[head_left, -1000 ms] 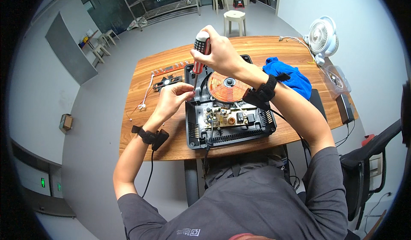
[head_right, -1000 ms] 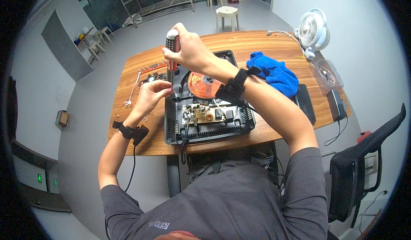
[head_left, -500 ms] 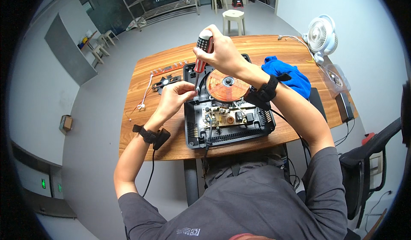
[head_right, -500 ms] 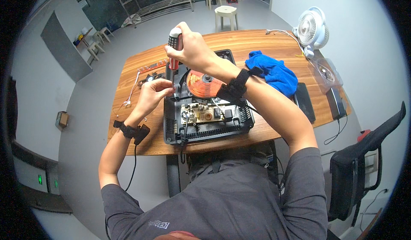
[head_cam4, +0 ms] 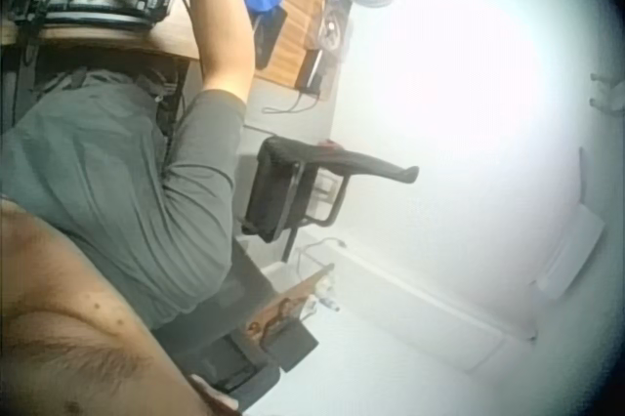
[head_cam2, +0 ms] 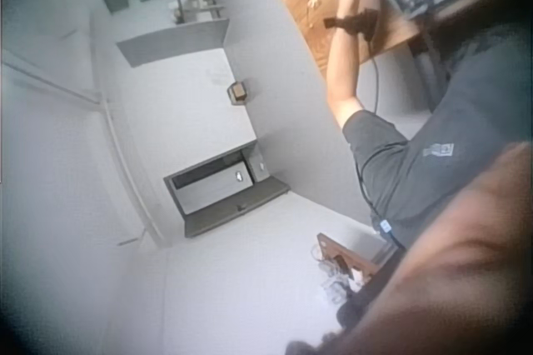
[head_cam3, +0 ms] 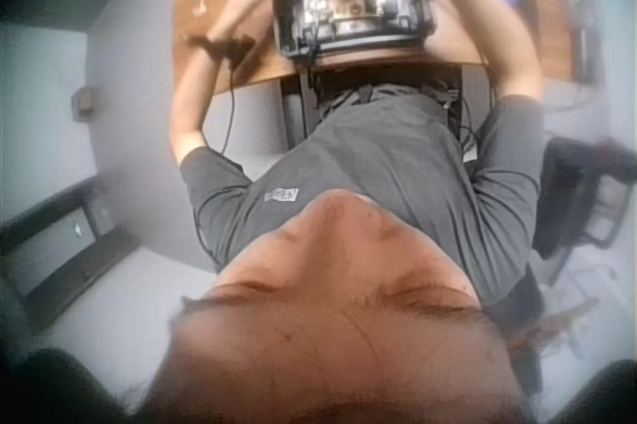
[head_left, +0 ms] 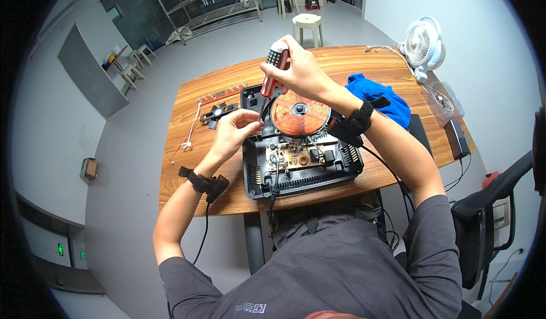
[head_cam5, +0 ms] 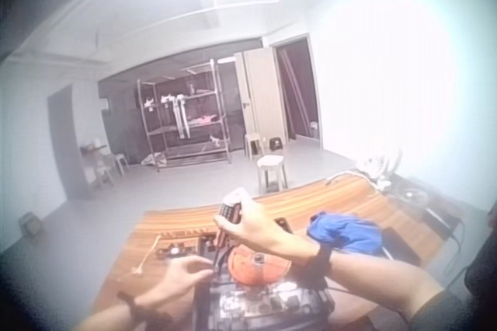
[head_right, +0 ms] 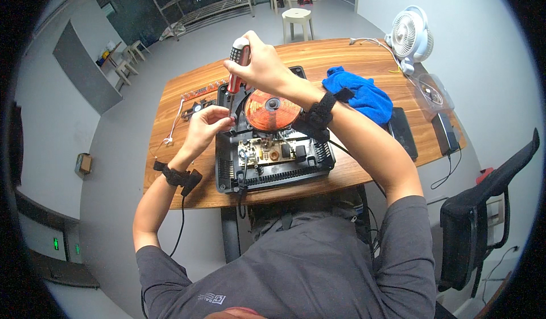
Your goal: The person wipes the interior of a black plastic casing with a blue cloth, then places a copper-colored circular component inside. They use a screwdriver to fasten screws and connect wires to the internal circuitry, securing the assembly.
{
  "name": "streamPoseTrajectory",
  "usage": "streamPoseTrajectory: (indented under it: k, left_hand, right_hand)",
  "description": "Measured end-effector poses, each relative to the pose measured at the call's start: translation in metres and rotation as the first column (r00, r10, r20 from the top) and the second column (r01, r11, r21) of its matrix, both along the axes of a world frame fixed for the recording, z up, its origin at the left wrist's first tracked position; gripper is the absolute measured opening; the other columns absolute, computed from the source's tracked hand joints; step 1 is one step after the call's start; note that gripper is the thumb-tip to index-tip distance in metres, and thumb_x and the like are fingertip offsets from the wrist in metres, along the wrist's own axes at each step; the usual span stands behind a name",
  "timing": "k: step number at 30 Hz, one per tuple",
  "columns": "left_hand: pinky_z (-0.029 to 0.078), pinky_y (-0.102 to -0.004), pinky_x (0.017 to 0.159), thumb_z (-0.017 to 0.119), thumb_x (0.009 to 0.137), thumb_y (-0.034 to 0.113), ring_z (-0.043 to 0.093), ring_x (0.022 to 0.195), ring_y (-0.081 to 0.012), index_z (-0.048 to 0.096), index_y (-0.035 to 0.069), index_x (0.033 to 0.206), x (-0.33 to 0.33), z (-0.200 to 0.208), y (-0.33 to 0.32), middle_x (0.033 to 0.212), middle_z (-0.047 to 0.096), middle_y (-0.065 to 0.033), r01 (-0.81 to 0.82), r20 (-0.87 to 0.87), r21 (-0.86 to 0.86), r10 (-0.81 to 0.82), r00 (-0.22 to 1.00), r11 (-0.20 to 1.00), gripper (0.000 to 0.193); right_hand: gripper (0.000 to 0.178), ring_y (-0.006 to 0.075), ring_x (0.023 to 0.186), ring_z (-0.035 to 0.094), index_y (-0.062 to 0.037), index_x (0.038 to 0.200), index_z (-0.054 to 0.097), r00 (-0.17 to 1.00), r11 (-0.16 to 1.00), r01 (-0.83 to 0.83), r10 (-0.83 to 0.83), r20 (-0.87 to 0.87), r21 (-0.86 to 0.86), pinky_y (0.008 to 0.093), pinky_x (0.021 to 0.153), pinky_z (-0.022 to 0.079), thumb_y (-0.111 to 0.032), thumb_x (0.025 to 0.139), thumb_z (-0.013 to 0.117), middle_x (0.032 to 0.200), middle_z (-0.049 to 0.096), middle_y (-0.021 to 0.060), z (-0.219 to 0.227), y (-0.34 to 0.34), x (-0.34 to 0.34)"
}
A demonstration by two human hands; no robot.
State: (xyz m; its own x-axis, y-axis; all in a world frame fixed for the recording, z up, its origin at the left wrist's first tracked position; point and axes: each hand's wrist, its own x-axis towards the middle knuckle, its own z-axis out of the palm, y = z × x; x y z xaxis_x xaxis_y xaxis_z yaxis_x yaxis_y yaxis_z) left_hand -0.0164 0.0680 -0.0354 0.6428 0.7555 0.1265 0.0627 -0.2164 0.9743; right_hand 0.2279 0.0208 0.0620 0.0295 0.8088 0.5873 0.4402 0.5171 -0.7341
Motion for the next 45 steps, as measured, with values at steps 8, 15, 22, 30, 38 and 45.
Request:
streamPoseTrajectory:
  k: [8, 15, 22, 30, 38, 45]
  left_hand:
    - [0.059, -0.0284, 0.088, 0.070, 0.095, 0.004, 0.072, 0.097, -0.0146, 0.065, -0.001, 0.118, 0.002, 0.010, -0.012, 0.107, 0.075, -0.0097, 0.048, -0.123, 0.128, -0.032, 0.992, 0.991, 0.024]
    - [0.056, -0.0322, 0.096, 0.059, 0.092, -0.005, 0.070, 0.106, -0.0177, 0.064, -0.002, 0.125, -0.006, 0.013, -0.012, 0.113, 0.074, -0.0128, 0.101, -0.245, 0.274, -0.032, 0.969, 0.956, 0.033]
    - [0.039, -0.0429, 0.110, 0.081, 0.079, 0.024, 0.053, 0.127, -0.0292, 0.061, 0.007, 0.135, -0.023, 0.018, -0.029, 0.130, 0.060, -0.0128, 0.468, -0.601, 0.521, -0.082, 0.795, 0.714, 0.062]
    - [0.027, -0.0444, 0.116, 0.090, 0.069, 0.035, 0.050, 0.130, -0.0273, 0.059, 0.011, 0.138, -0.023, 0.010, -0.035, 0.133, 0.059, -0.0090, 0.528, -0.661, 0.507, -0.086, 0.745, 0.681, 0.079]
    - [0.030, -0.0436, 0.113, 0.090, 0.068, 0.033, 0.052, 0.124, -0.0291, 0.063, 0.012, 0.135, -0.020, -0.002, -0.035, 0.126, 0.061, -0.0089, 0.472, -0.624, 0.548, -0.038, 0.781, 0.690, 0.074]
    - [0.030, -0.0431, 0.113, 0.091, 0.065, 0.026, 0.054, 0.122, -0.0313, 0.063, 0.016, 0.136, -0.017, -0.004, -0.035, 0.125, 0.064, -0.0091, 0.441, -0.623, 0.519, -0.029, 0.782, 0.732, 0.077]
  right_hand:
    - [0.048, 0.0169, 0.061, 0.070, 0.0006, 0.103, 0.049, 0.998, 0.995, -0.055, 0.053, -0.026, -0.077, 0.0290, 0.047, 0.056, -0.032, 0.089, 0.080, 0.076, 0.067, 0.0106, 0.009, -0.014, 0.005]
    - [0.048, 0.0170, 0.062, 0.071, 0.0003, 0.104, 0.049, 0.994, 0.989, -0.102, 0.098, -0.041, -0.108, 0.0298, 0.047, 0.057, -0.033, 0.089, 0.080, 0.077, 0.066, 0.0111, 0.008, -0.018, 0.009]
    - [0.047, 0.0163, 0.062, 0.071, 0.0003, 0.104, 0.049, 0.993, 0.987, -0.119, 0.119, -0.007, -0.104, 0.0292, 0.047, 0.057, -0.033, 0.090, 0.079, 0.077, 0.067, 0.0108, 0.008, -0.019, 0.018]
    - [0.036, 0.0094, 0.053, 0.063, -0.0023, 0.104, 0.048, 0.989, 0.982, -0.130, 0.139, 0.055, -0.138, 0.0237, 0.043, 0.050, -0.024, 0.095, 0.075, 0.073, 0.065, 0.0062, 0.009, -0.029, 0.010]
    - [0.035, 0.0091, 0.053, 0.062, -0.0028, 0.107, 0.047, 0.972, 0.970, -0.188, 0.207, 0.114, -0.152, 0.0233, 0.043, 0.050, -0.021, 0.095, 0.075, 0.072, 0.064, 0.0060, 0.014, -0.035, -0.015]
    - [0.046, 0.0142, 0.063, 0.069, -0.0016, 0.107, 0.052, 0.953, 0.970, -0.204, 0.227, 0.199, -0.130, 0.0275, 0.053, 0.054, -0.034, 0.090, 0.080, 0.078, 0.068, 0.0101, 0.010, -0.030, -0.027]
